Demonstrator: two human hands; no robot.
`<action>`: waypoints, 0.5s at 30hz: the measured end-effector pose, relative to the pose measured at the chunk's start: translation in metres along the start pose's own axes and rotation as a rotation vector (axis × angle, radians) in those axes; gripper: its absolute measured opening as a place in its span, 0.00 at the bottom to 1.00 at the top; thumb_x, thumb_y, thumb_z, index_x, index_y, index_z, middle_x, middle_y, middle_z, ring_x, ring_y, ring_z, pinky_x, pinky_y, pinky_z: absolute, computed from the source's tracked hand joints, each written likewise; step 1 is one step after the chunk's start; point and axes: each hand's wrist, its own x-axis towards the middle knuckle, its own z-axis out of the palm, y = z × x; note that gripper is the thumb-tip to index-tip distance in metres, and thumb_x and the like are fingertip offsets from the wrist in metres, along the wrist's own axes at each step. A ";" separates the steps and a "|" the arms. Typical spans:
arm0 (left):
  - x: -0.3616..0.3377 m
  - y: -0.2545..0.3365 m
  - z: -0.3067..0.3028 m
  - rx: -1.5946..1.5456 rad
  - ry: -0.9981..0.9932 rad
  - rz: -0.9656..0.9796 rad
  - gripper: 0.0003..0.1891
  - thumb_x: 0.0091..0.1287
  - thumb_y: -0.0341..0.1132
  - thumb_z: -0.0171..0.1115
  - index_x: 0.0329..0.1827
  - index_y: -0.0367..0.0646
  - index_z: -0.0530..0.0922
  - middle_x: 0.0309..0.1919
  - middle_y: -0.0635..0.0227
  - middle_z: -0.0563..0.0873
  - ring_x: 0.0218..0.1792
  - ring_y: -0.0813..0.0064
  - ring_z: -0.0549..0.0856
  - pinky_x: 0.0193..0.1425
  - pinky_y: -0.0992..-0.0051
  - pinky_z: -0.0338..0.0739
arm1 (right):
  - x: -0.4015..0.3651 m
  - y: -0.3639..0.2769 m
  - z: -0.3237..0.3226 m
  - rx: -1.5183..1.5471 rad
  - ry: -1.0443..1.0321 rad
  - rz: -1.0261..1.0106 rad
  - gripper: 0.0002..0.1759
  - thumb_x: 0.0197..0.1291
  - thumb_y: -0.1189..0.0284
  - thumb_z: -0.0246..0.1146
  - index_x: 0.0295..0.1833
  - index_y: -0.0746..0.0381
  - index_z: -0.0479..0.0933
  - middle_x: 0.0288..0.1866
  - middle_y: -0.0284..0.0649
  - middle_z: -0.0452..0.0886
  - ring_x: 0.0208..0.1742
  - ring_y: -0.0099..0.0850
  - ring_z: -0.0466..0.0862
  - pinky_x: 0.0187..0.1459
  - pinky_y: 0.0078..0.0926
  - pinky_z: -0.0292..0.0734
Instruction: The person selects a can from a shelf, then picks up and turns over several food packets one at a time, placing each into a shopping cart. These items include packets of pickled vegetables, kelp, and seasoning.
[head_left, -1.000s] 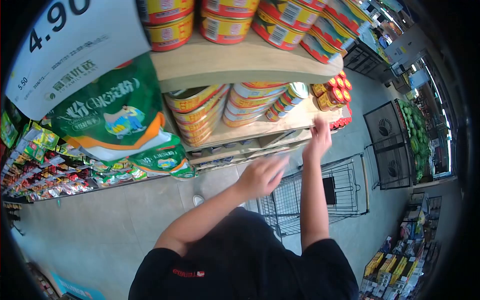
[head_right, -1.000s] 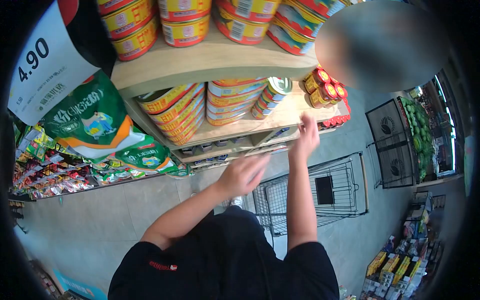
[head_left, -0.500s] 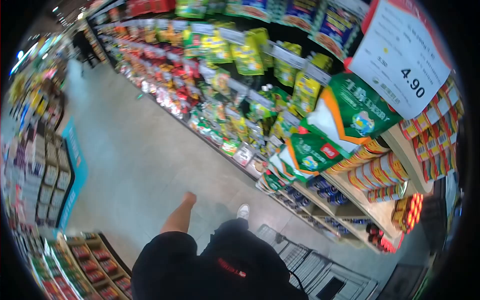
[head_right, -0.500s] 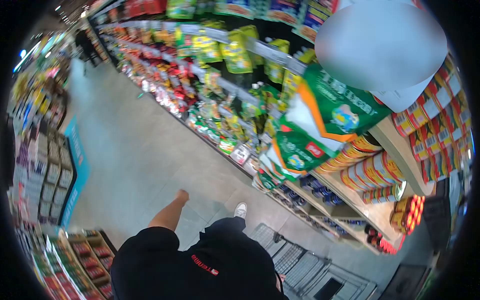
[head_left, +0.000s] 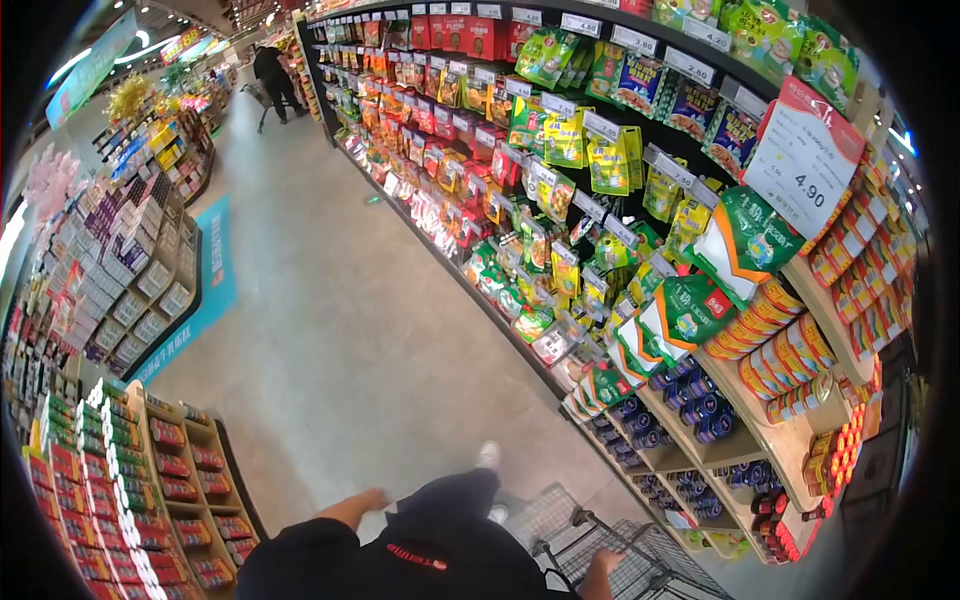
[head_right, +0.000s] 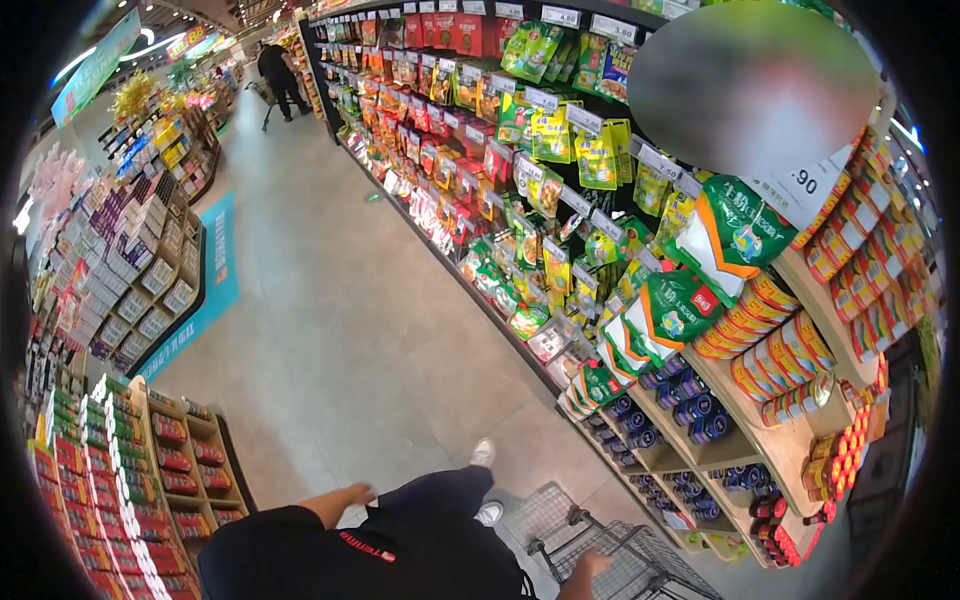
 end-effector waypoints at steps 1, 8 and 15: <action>-0.020 -0.024 -0.004 0.149 -0.307 -0.127 0.22 0.65 0.48 0.53 0.51 0.42 0.83 0.53 0.49 0.82 0.59 0.54 0.79 0.61 0.59 0.73 | 0.014 0.020 0.016 -0.049 0.062 -0.135 0.38 0.55 0.68 0.63 0.70 0.64 0.58 0.56 0.59 0.76 0.58 0.52 0.77 0.54 0.47 0.75; -0.032 -0.156 0.004 0.119 -0.359 -0.154 0.18 0.64 0.41 0.53 0.46 0.37 0.83 0.49 0.50 0.84 0.53 0.56 0.83 0.56 0.60 0.76 | 0.048 0.079 0.028 0.355 -0.386 -0.100 0.37 0.52 0.74 0.59 0.71 0.61 0.63 0.51 0.49 0.81 0.51 0.40 0.81 0.46 0.41 0.76; 0.034 -0.080 -0.116 -0.510 0.190 0.180 0.15 0.67 0.39 0.54 0.49 0.39 0.81 0.43 0.52 0.86 0.48 0.56 0.84 0.55 0.62 0.76 | -0.149 0.030 -0.015 -0.074 -0.275 0.016 0.33 0.53 0.76 0.54 0.68 0.68 0.65 0.60 0.52 0.77 0.58 0.44 0.78 0.57 0.39 0.72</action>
